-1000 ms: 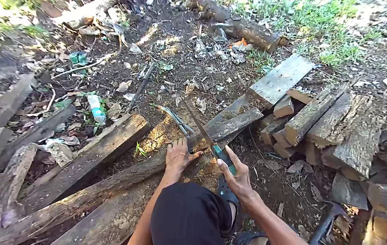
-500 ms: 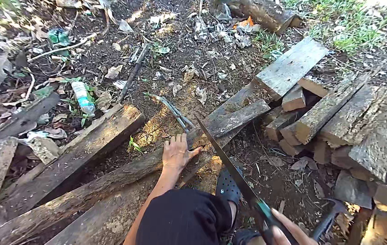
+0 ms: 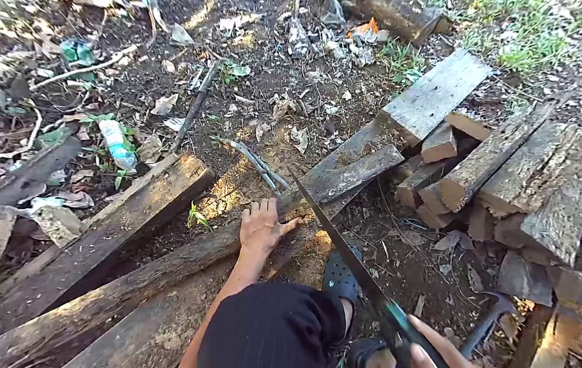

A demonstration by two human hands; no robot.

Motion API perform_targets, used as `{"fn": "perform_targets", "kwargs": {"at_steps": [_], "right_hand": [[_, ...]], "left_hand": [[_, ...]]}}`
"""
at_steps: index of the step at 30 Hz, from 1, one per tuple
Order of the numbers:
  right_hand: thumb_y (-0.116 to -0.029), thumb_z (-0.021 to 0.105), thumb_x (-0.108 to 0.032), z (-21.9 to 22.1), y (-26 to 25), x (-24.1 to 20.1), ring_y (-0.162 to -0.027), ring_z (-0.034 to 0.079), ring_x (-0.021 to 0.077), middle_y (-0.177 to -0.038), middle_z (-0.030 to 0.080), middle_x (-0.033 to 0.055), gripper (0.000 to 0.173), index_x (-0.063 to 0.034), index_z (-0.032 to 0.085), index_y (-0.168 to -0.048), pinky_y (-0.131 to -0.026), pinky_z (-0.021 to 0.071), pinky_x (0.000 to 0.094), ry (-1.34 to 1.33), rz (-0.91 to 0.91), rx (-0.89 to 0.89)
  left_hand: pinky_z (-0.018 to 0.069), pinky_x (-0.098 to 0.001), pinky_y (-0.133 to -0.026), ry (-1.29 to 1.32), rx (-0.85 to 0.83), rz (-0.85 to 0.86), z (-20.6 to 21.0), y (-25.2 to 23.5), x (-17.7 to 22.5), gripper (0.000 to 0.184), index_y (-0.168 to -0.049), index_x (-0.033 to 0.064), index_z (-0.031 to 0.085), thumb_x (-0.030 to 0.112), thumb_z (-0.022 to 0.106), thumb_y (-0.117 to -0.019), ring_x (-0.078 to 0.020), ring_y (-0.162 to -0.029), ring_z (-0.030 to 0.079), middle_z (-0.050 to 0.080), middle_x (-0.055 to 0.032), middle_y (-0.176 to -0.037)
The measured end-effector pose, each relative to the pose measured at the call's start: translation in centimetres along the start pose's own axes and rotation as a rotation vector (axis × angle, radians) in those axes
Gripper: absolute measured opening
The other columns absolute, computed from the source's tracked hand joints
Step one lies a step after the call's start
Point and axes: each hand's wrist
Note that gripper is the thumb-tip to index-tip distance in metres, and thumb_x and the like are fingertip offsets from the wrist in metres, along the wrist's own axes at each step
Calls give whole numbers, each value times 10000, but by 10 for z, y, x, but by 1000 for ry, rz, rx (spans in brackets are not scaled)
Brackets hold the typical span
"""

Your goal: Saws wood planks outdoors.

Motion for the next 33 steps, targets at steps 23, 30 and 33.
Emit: {"fn": "perform_targets", "kwargs": {"at_steps": [23,30,33], "right_hand": [[-1021,625,-199,114,-181,14,-560,645,137,-958,731,99,357,18,652,-1304,-497,601,333,-223,-41,64],[-1022,619,-255,40,-44,5,-703,707,110,-1062,751,76,393,-57,637,-1361,-614,640,337,-16,-65,19],[-1038,609,-258,9,-9,-2,-657,695,128,-968,744,73,373,-101,623,-1377,-584,631,348,-7,0,1]], "left_hand": [[513,-556,-951,-1,-17,-16,-1,-1,-2,1031,-1317,97,641,943,506,-744,-337,-1139,655,691,-113,-1250],[519,-546,-931,7,-22,-5,-3,3,-2,1004,-1312,107,646,930,525,-750,-333,-1136,656,694,-111,-1242],[523,-547,-911,3,-13,-5,1,0,0,998,-1304,108,648,927,538,-743,-329,-1117,655,688,-102,-1236]]}}
Point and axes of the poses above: each hand's wrist, its own y-axis away from the middle knuckle, its own z-axis out of the palm, x = y × z
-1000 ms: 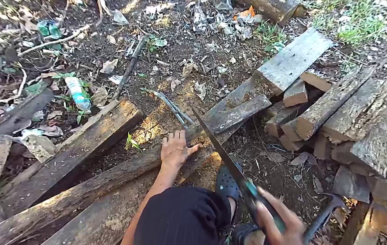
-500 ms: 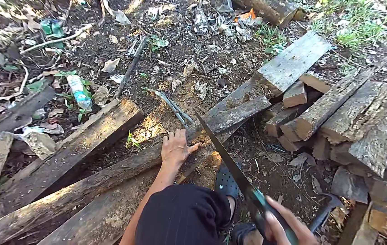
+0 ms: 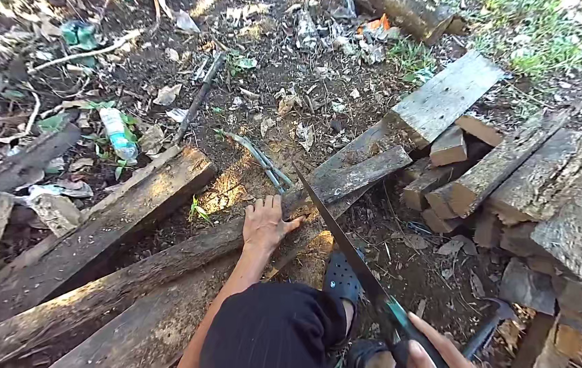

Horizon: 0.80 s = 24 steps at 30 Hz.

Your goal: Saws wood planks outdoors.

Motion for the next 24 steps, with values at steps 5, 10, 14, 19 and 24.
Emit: {"fn": "perform_targets", "kwargs": {"at_steps": [5,10,14,19,24], "right_hand": [[-1007,632,-176,99,-139,20,-701,704,101,-1091,744,109,360,26,651,-1305,-596,632,314,-66,-204,75],[-1013,640,-191,80,-111,21,-614,673,115,-1019,745,97,386,27,633,-1331,-532,615,325,-138,-97,56],[-1034,605,-275,2,-1,3,-625,683,113,-929,747,58,382,-98,629,-1371,-558,623,340,-21,6,14],[-1027,600,-219,53,-82,14,-625,675,117,-1013,750,67,379,-40,637,-1359,-541,618,335,-92,-46,41],[-1019,633,-203,96,-141,21,-612,674,122,-1054,741,108,396,37,626,-1334,-532,615,323,-197,-58,38]], "left_hand": [[525,-532,-905,-11,8,3,1,0,-1,997,-1311,116,648,927,540,-741,-316,-1109,663,698,-97,-1227],[518,-540,-923,3,-1,9,-2,1,-2,1006,-1303,113,647,939,512,-745,-323,-1119,661,696,-106,-1231],[516,-550,-935,16,-18,1,-6,2,-2,1001,-1318,117,642,930,540,-741,-331,-1137,649,687,-108,-1244],[514,-540,-931,-2,-15,1,-2,0,-2,986,-1315,129,638,920,566,-731,-323,-1123,650,686,-98,-1232],[518,-549,-941,15,-2,20,-2,2,-7,1016,-1320,110,639,937,521,-742,-332,-1143,650,688,-110,-1247]]}}
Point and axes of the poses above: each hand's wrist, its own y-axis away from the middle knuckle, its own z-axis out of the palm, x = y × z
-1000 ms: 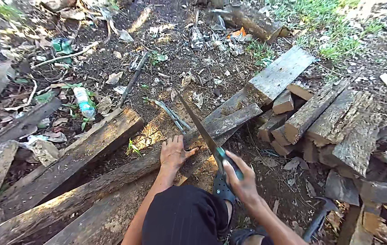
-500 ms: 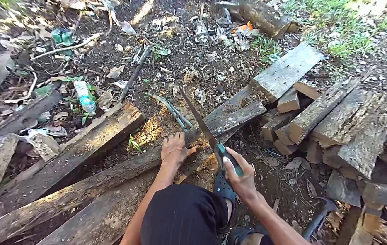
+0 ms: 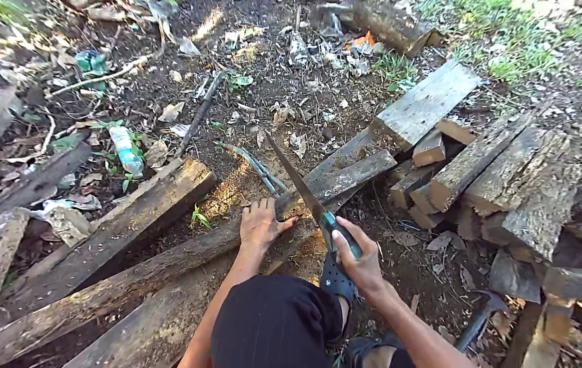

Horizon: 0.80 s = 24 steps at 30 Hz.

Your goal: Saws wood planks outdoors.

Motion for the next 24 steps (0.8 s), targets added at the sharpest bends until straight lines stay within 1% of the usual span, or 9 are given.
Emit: {"fn": "perform_targets", "kwargs": {"at_steps": [5,7,9,10,12,15,18,22,24], "right_hand": [[-1020,627,-251,-73,117,-42,-754,719,103,-1097,750,69,400,-77,626,-1380,-660,645,335,184,16,-21],[-1039,604,-241,-95,139,-50,-685,699,130,-1002,741,79,381,-81,610,-1384,-612,634,352,173,67,-30],[-1031,611,-219,-79,117,-45,-639,684,134,-975,744,73,380,-70,625,-1380,-563,626,355,152,60,-9],[-1024,617,-229,-59,88,-32,-652,690,111,-1022,753,58,378,-72,639,-1367,-566,630,338,165,11,9],[-1017,624,-198,-18,19,-9,-659,691,104,-1091,745,95,368,7,648,-1322,-557,625,326,107,-68,34],[-1011,639,-225,11,-31,-11,-685,702,112,-1098,740,97,382,9,654,-1312,-588,630,321,61,-23,17],[-1013,639,-264,-15,22,-19,-863,733,108,-1151,742,81,414,-9,643,-1338,-754,648,336,173,-68,7],[-1028,615,-272,-88,133,-48,-648,695,114,-959,751,65,385,-82,633,-1363,-575,630,343,189,45,10],[-1042,601,-253,-93,139,-52,-609,674,135,-917,736,69,380,-90,617,-1384,-540,618,355,160,90,-2]], "left_hand": [[533,-545,-903,-10,12,-3,-5,-1,2,988,-1290,128,652,940,509,-745,-332,-1110,663,700,-103,-1208],[535,-545,-879,-28,30,-10,-1,-6,4,976,-1265,134,659,943,509,-739,-335,-1088,664,701,-98,-1189],[536,-547,-862,-45,31,-15,2,-7,2,981,-1271,140,656,948,506,-735,-341,-1062,667,701,-96,-1184],[533,-554,-871,-45,29,-16,2,-8,3,991,-1290,140,653,948,504,-736,-345,-1068,667,699,-97,-1200],[520,-575,-903,-35,30,-27,3,-9,6,1010,-1299,137,648,957,496,-729,-354,-1088,663,696,-107,-1226],[511,-583,-932,-23,29,-50,1,-9,5,1036,-1307,134,654,969,483,-718,-359,-1113,668,703,-116,-1246],[503,-601,-924,20,42,-43,-3,-10,9,1039,-1292,109,660,958,511,-713,-388,-1108,660,701,-146,-1230],[523,-588,-884,29,63,-41,-2,-6,10,982,-1254,124,680,935,556,-714,-377,-1070,667,708,-137,-1184],[533,-566,-845,-20,73,-38,1,-7,9,980,-1246,147,677,952,536,-705,-351,-1031,673,709,-112,-1155]]}}
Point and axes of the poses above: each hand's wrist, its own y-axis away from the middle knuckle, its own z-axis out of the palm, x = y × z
